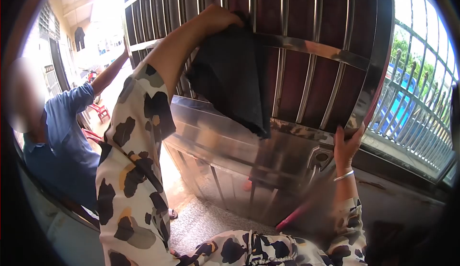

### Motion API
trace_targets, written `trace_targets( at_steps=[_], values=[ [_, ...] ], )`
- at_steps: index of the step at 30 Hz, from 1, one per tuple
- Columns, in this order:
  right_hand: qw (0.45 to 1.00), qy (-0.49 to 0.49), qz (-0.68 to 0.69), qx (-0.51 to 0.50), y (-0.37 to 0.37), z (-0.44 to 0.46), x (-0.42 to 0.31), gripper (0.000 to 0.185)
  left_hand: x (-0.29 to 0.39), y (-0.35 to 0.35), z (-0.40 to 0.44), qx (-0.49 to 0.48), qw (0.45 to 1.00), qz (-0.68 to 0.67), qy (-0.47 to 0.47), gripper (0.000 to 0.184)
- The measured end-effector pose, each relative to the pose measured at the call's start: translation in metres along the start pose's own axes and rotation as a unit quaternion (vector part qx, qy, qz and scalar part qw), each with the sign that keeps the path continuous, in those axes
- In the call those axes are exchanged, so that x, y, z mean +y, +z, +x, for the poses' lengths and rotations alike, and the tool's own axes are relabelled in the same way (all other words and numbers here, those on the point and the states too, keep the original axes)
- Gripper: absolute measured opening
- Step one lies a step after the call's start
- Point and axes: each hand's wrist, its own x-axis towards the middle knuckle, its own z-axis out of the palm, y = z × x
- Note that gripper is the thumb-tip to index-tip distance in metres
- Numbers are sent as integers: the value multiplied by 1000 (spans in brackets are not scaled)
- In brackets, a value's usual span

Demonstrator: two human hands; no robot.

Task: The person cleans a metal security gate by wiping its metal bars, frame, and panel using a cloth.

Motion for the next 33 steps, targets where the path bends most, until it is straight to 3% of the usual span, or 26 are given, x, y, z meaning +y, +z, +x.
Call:
trace_targets(
  at_steps=[1, 3, 5, 8, 10, 11, 13, 14, 16, 20, 22, 26, 28, 29, 31, 32, 33],
  values=[
    [1000, 10, 1, -6, 0, 0, 0, 62, -13, 11, 0, 34, 998, -45, 10, 34],
    [1000, 15, 3, -9, -3, 2, -4, 63, -66, 50, 2, 61, 961, -230, 140, 34],
    [999, 30, -24, -36, -5, 2, -11, 63, -15, 54, -42, 43, 946, -318, 39, 36],
    [999, 29, 19, -38, -5, 2, -17, 63, 8, 62, -64, -4, 945, -325, -32, 39],
    [1000, -18, 9, -18, -3, 3, -18, 63, 15, 61, -65, 168, 957, -206, 119, 36],
    [998, -67, 1, 0, -2, 4, -19, 63, 31, 42, -64, 177, 962, -186, 97, 34],
    [999, -46, 11, -15, -3, 3, -18, 62, 42, 22, -48, 265, 955, -81, 104, 33],
    [999, -28, 23, -24, -4, 4, -18, 62, 50, 10, -38, 263, 955, -84, 106, 33],
    [999, -19, 22, -33, -6, 4, -20, 62, 64, -5, -19, 238, 969, 63, 35, 35],
    [998, -37, 45, -31, -5, 5, -22, 60, 78, 6, 3, 186, 972, 141, 20, 31],
    [998, -35, 43, -32, -5, 5, -23, 60, 85, 9, 2, 111, 984, 131, -48, 33],
    [997, -23, 68, -39, -3, 5, -24, 59, 64, 10, 21, 81, 995, 42, -51, 34],
    [997, -25, 65, -38, -3, 5, -26, 59, 61, 11, 20, 61, 988, -114, -89, 37],
    [997, -26, 62, -35, -3, 5, -26, 59, 59, 11, 19, 63, 988, -113, -89, 37],
    [997, -31, 54, -34, -5, 3, -28, 59, 45, 22, 22, 68, 989, 91, 92, 38],
    [998, -37, 46, -33, -4, 5, -28, 59, 37, 31, 22, 71, 989, 92, 90, 38],
    [997, -41, 49, -33, -3, 6, -27, 59, 25, 46, 23, 71, 981, -179, -36, 39]
  ],
)
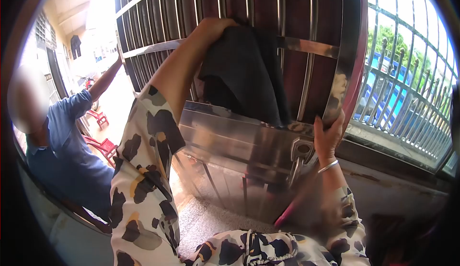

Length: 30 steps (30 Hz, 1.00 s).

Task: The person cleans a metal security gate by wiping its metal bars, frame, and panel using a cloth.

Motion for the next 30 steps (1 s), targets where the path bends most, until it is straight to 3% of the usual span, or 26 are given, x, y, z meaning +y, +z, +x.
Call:
trace_targets(
  at_steps=[1, 3, 5, 6, 8, 10, 12, 13, 15, 19, 23, 25, 27, 30],
  values=[
    [1000, 11, 22, -7, 0, 0, 3, 59, -12, 7, 1, 14, 955, -260, -141, 39],
    [999, 20, 46, -10, -1, 1, 1, 59, -14, 30, -32, 24, 979, -175, 106, 36],
    [998, 36, 46, -34, -5, -1, -5, 60, 39, 41, -81, -44, 967, -248, -38, 36],
    [998, 38, 47, -32, -5, -1, -7, 60, 43, 40, -83, -46, 967, -246, -37, 36],
    [999, 22, 38, -25, -5, -1, -8, 60, 51, 38, -84, 45, 982, -154, 100, 35],
    [998, 27, 38, -31, -8, -1, -8, 60, 75, 9, -71, 71, 992, -29, 101, 38],
    [998, 30, 38, -36, -7, -2, -7, 60, 83, -6, -46, 204, 952, 93, 206, 37],
    [999, 28, 26, -35, -8, -1, -6, 61, 91, -11, -36, 203, 953, 93, 205, 37],
    [999, 26, 12, -33, -8, -2, -4, 61, 105, -13, -22, 192, 943, 243, 123, 37],
    [998, 31, 45, -35, -7, 2, -3, 63, 107, 13, -15, 135, 946, 286, 74, 34],
    [998, 32, 27, -40, -8, 1, 0, 64, 88, 13, -13, 71, 977, 190, 61, 40],
    [998, 21, 38, -37, -8, 2, 2, 62, 69, 28, -24, 181, 980, 55, 65, 39],
    [998, 13, 49, -36, -6, -1, 2, 61, 70, 56, -64, 293, 948, -79, 95, 35],
    [999, 22, -2, -35, -7, 1, -2, 60, 59, 95, -119, 199, 962, -161, 90, 32]
  ],
)
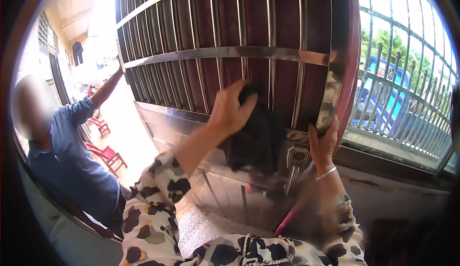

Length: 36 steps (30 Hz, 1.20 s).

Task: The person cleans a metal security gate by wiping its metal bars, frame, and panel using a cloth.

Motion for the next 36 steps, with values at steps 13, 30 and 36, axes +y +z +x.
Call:
trace_targets(
  at_steps=[13, 30, 36],
  values=[
    [943, 72, 126, -301, 20, -32, -124, 74, -15, 0, -94, -235, 789, -528, -210, 49],
    [890, -309, -298, 153, 125, 190, -220, 54, -146, -63, -34, 256, 966, 16, -35, 53],
    [956, -170, -151, 184, 158, 173, -221, 66, -182, -59, -36, 173, 951, -169, -191, 48]
  ],
)
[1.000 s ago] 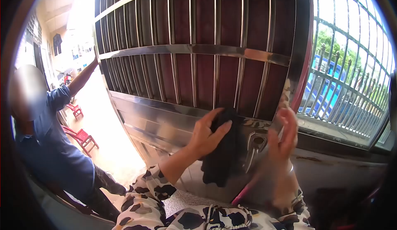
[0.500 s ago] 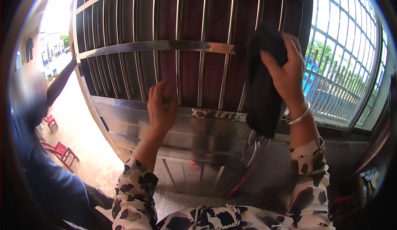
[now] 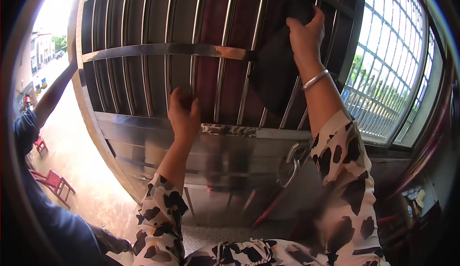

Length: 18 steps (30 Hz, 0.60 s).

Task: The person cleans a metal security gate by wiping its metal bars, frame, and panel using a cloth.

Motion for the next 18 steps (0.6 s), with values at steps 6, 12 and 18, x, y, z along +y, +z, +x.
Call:
trace_targets(
  at_steps=[6, 12, 18],
  values=[
    [985, 134, 39, -102, -2, -4, -3, 71, -5, 21, -12, 63, 990, 82, 96, 44],
    [982, -25, -124, -140, -21, -50, 2, 60, -13, 25, -15, 89, 964, 179, 174, 48],
    [968, -126, 4, -217, -71, -34, 33, 49, -19, 19, -15, 67, 956, 212, 192, 55]
  ],
)
